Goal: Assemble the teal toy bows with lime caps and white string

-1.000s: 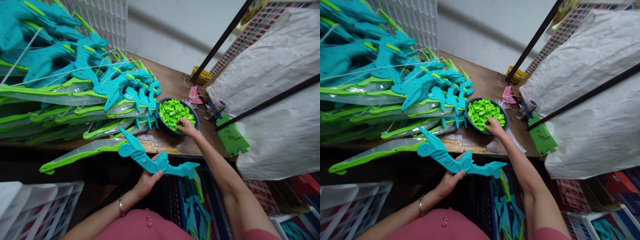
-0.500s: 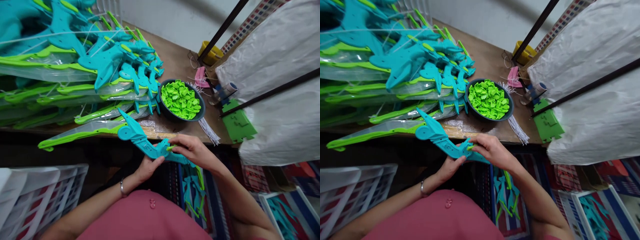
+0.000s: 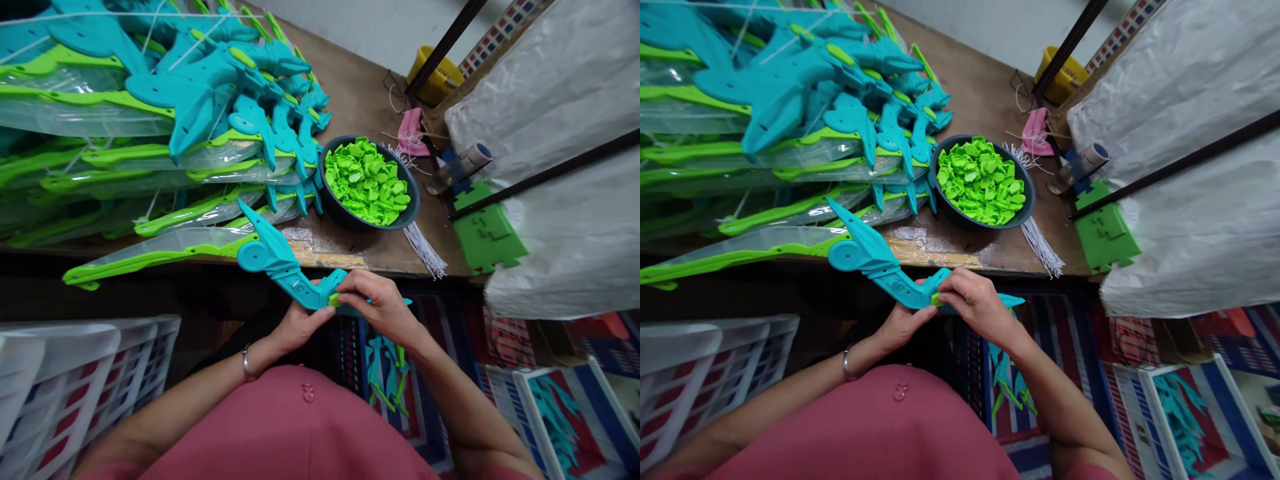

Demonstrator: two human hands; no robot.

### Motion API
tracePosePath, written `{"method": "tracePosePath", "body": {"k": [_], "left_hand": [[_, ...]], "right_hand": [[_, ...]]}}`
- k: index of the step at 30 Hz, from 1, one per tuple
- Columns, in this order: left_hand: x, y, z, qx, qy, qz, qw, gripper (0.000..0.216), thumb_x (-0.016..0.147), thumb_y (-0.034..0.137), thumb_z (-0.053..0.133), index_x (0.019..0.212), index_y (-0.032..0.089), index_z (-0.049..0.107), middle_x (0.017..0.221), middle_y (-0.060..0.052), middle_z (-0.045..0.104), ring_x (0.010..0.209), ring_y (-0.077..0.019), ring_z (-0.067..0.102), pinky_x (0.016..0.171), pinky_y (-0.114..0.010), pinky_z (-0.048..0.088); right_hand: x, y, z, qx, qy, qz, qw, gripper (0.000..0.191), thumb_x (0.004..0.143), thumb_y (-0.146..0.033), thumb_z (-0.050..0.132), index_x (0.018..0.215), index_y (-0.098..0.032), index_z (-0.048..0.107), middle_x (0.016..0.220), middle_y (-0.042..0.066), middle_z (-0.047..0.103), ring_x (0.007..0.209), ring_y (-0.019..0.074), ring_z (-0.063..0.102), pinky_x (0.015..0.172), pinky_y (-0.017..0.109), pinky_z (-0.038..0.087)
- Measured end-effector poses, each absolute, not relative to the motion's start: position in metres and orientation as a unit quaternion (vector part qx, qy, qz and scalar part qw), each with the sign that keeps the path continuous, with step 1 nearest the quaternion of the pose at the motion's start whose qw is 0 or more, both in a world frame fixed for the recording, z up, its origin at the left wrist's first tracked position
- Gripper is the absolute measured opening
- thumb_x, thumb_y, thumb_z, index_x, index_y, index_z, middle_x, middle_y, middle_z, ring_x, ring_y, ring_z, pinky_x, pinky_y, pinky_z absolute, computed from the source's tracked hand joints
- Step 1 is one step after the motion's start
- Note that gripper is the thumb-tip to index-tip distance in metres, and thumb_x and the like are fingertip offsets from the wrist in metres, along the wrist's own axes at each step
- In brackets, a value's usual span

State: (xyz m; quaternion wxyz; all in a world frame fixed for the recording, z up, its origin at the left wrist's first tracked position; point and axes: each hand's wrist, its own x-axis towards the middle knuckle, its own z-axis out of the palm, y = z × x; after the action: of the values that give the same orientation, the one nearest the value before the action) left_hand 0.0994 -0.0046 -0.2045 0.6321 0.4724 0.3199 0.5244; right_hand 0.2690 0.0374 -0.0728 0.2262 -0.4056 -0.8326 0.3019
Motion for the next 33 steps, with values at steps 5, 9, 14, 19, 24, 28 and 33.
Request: {"method": "tracePosePath", "body": {"k": [5,9,14,19,24,28,33], "left_hand": [[0.095,-0.003,-0.202,0.477,0.323,0.519,0.632,0.048,0.091,0.041,0.074,0.133,0.023,0.06,0.134,-0.01,0.068,0.125,-0.0311,0.064,0.116,-0.055,0.044],[0.093,0.0,-0.199,0.493,0.319,0.523,0.618,0.046,0.09,0.043,0.074,0.128,0.021,0.062,0.129,-0.009,0.069,0.121,-0.0304,0.065,0.113,-0.052,0.046],[0.094,0.001,-0.197,0.485,0.349,0.529,0.602,0.04,0.088,0.049,0.075,0.114,0.02,0.064,0.111,-0.007,0.07,0.105,-0.027,0.067,0.104,-0.048,0.05],[0.097,0.0,-0.196,0.469,0.359,0.535,0.604,0.039,0.087,0.049,0.077,0.109,0.02,0.062,0.103,-0.005,0.069,0.095,-0.0234,0.067,0.095,-0.042,0.054],[0.097,-0.003,-0.197,0.455,0.375,0.535,0.605,0.044,0.084,0.049,0.079,0.113,0.021,0.062,0.107,-0.006,0.069,0.099,-0.0249,0.066,0.097,-0.044,0.052],[0.096,-0.003,-0.198,0.458,0.376,0.528,0.609,0.041,0.084,0.049,0.078,0.109,0.02,0.064,0.107,-0.007,0.068,0.1,-0.0261,0.066,0.097,-0.044,0.051],[0.097,-0.003,-0.197,0.454,0.38,0.532,0.606,0.042,0.083,0.046,0.079,0.111,0.02,0.065,0.106,-0.006,0.067,0.1,-0.0261,0.065,0.096,-0.044,0.051]], "right_hand": [[0.269,0.041,-0.072,-0.395,-0.834,0.313,0.223,0.012,0.102,-0.027,0.064,0.093,-0.024,0.072,0.087,0.002,0.066,0.081,0.0172,0.066,0.074,0.031,0.054],[0.265,0.039,-0.075,-0.399,-0.835,0.304,0.226,0.01,0.101,-0.024,0.064,0.095,-0.025,0.072,0.09,0.003,0.066,0.084,0.0177,0.066,0.075,0.031,0.055],[0.257,0.028,-0.083,-0.427,-0.822,0.266,0.266,0.011,0.101,-0.019,0.062,0.106,-0.025,0.069,0.098,0.004,0.065,0.091,0.019,0.067,0.08,0.033,0.056],[0.255,0.018,-0.092,-0.432,-0.825,0.217,0.292,0.016,0.101,-0.018,0.062,0.11,-0.029,0.07,0.1,0.005,0.065,0.092,0.0202,0.067,0.079,0.035,0.058],[0.258,0.017,-0.099,-0.461,-0.807,0.199,0.312,0.017,0.097,-0.021,0.068,0.112,-0.031,0.07,0.112,0.008,0.063,0.103,0.0247,0.066,0.088,0.043,0.059],[0.26,0.019,-0.102,-0.485,-0.777,0.236,0.323,0.027,0.093,-0.026,0.074,0.119,-0.031,0.067,0.124,0.009,0.061,0.117,0.0279,0.062,0.096,0.047,0.058],[0.262,0.019,-0.107,-0.479,-0.759,0.266,0.351,0.016,0.093,-0.025,0.074,0.108,-0.029,0.069,0.124,0.008,0.063,0.118,0.0274,0.063,0.101,0.048,0.054]]}}
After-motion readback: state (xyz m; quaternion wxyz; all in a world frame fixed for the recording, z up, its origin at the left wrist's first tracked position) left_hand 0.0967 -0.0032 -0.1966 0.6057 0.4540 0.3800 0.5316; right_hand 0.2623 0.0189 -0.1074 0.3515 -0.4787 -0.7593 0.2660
